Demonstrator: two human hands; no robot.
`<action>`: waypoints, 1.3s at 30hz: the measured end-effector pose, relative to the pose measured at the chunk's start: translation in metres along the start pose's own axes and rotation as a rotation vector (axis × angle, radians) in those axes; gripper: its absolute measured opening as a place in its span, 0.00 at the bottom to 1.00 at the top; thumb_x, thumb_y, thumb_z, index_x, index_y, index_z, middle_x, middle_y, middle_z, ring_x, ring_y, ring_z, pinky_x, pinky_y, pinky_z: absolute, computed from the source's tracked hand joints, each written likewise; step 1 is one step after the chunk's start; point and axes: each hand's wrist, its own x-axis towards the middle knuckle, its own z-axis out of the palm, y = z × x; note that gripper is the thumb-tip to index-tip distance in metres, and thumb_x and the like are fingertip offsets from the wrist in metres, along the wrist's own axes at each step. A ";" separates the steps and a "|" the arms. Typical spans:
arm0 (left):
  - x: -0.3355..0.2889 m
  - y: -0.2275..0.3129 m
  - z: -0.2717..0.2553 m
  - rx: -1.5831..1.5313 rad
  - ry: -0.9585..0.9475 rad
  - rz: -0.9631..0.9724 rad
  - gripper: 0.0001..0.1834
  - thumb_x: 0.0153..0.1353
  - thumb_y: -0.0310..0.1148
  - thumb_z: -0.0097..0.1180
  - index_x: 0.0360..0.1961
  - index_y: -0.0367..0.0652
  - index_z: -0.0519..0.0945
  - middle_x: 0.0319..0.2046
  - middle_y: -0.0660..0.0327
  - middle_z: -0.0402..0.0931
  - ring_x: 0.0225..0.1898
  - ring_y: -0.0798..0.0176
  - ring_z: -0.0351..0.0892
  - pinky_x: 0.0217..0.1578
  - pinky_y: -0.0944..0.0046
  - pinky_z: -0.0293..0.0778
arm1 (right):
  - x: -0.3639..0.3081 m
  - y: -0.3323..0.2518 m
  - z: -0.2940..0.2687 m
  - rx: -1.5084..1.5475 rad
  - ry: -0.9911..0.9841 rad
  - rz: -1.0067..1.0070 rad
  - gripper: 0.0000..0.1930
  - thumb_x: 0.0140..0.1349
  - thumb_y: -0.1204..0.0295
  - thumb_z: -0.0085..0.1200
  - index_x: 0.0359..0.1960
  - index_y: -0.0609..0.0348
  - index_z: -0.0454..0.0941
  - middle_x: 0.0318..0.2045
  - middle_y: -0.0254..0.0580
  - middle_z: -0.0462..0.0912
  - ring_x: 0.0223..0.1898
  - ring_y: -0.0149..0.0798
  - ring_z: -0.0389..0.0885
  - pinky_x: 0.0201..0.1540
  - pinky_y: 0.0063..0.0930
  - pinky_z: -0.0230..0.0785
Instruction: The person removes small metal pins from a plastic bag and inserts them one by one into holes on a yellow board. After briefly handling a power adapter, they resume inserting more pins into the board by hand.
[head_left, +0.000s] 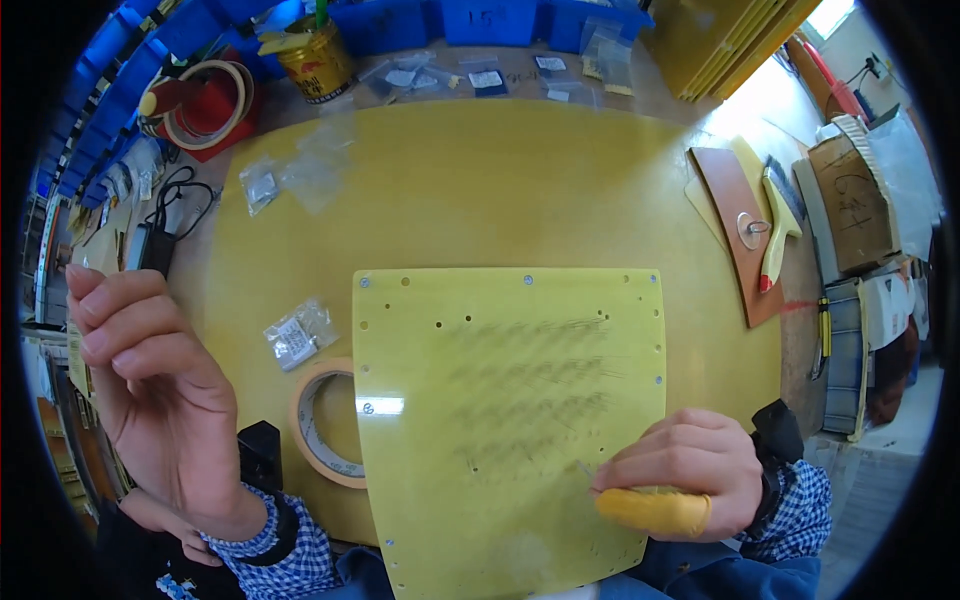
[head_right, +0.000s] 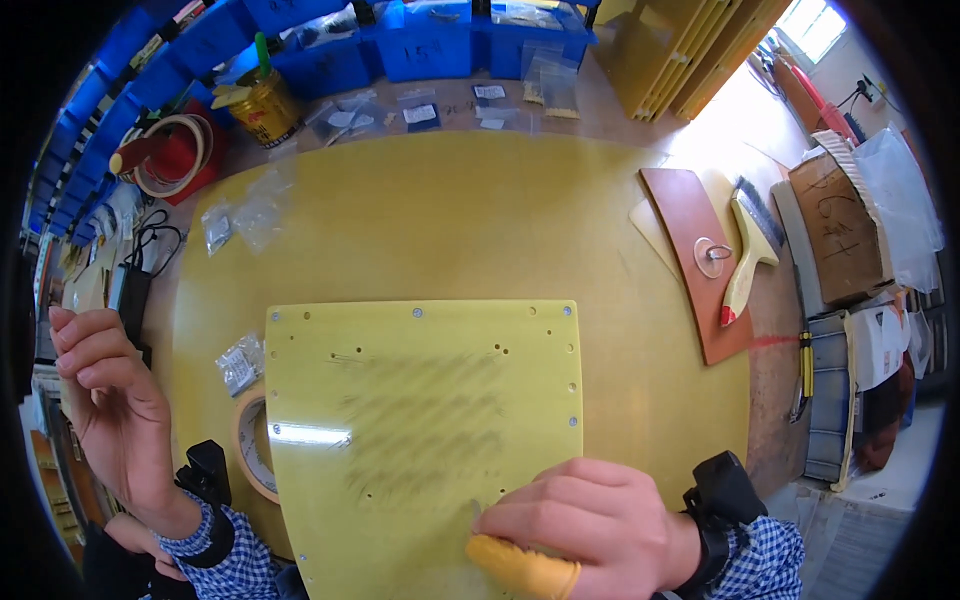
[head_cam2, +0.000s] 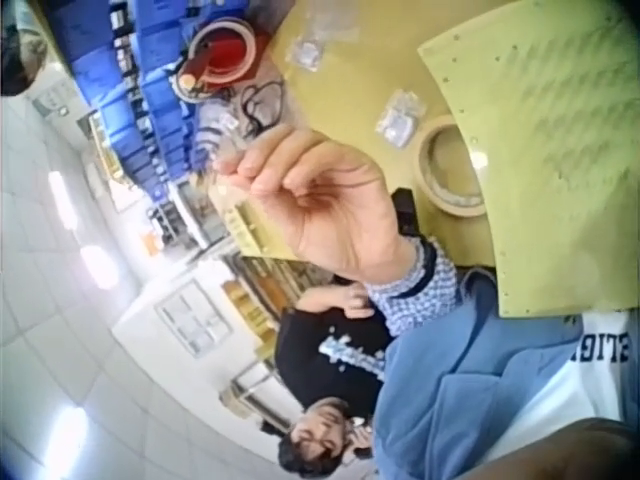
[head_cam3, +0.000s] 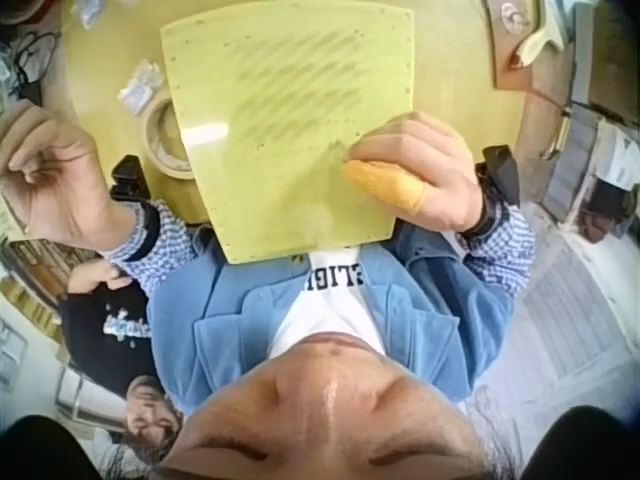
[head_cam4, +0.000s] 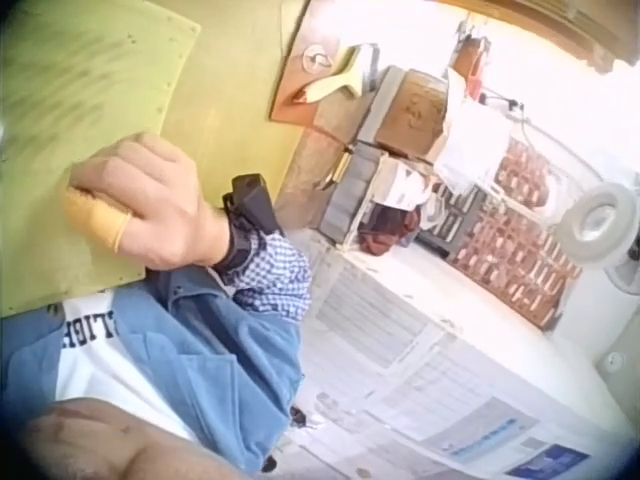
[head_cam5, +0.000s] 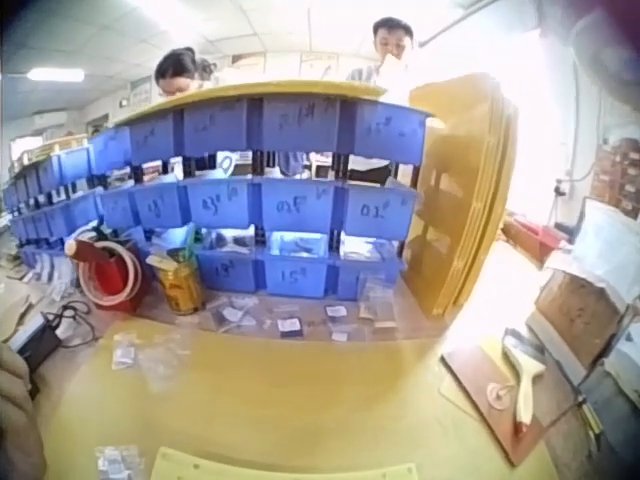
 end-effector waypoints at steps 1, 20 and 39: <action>0.001 0.000 -0.003 -0.004 0.011 -0.003 0.16 0.67 0.24 0.46 0.56 0.39 0.70 0.39 0.63 0.68 0.38 0.69 0.73 0.41 0.68 0.73 | 0.001 -0.001 -0.002 -0.025 0.003 -0.013 0.05 0.56 0.71 0.56 0.32 0.55 0.81 0.36 0.36 0.84 0.33 0.32 0.82 0.34 0.22 0.71; -0.004 0.027 0.002 0.071 0.057 0.067 0.03 0.66 0.20 0.44 0.38 0.39 0.66 0.33 0.63 0.63 0.31 0.68 0.68 0.36 0.66 0.70 | 0.015 0.006 0.003 -0.425 -0.034 -0.272 0.03 0.52 0.75 0.57 0.28 0.51 0.78 0.35 0.32 0.84 0.31 0.26 0.81 0.32 0.12 0.65; -0.004 0.044 -0.001 0.068 0.069 0.082 0.19 0.60 0.14 0.47 0.53 0.32 0.64 0.31 0.61 0.65 0.31 0.70 0.65 0.35 0.68 0.68 | 0.006 0.010 0.006 -0.354 -0.044 -0.349 0.02 0.52 0.74 0.57 0.27 0.49 0.79 0.35 0.29 0.84 0.29 0.24 0.80 0.33 0.13 0.63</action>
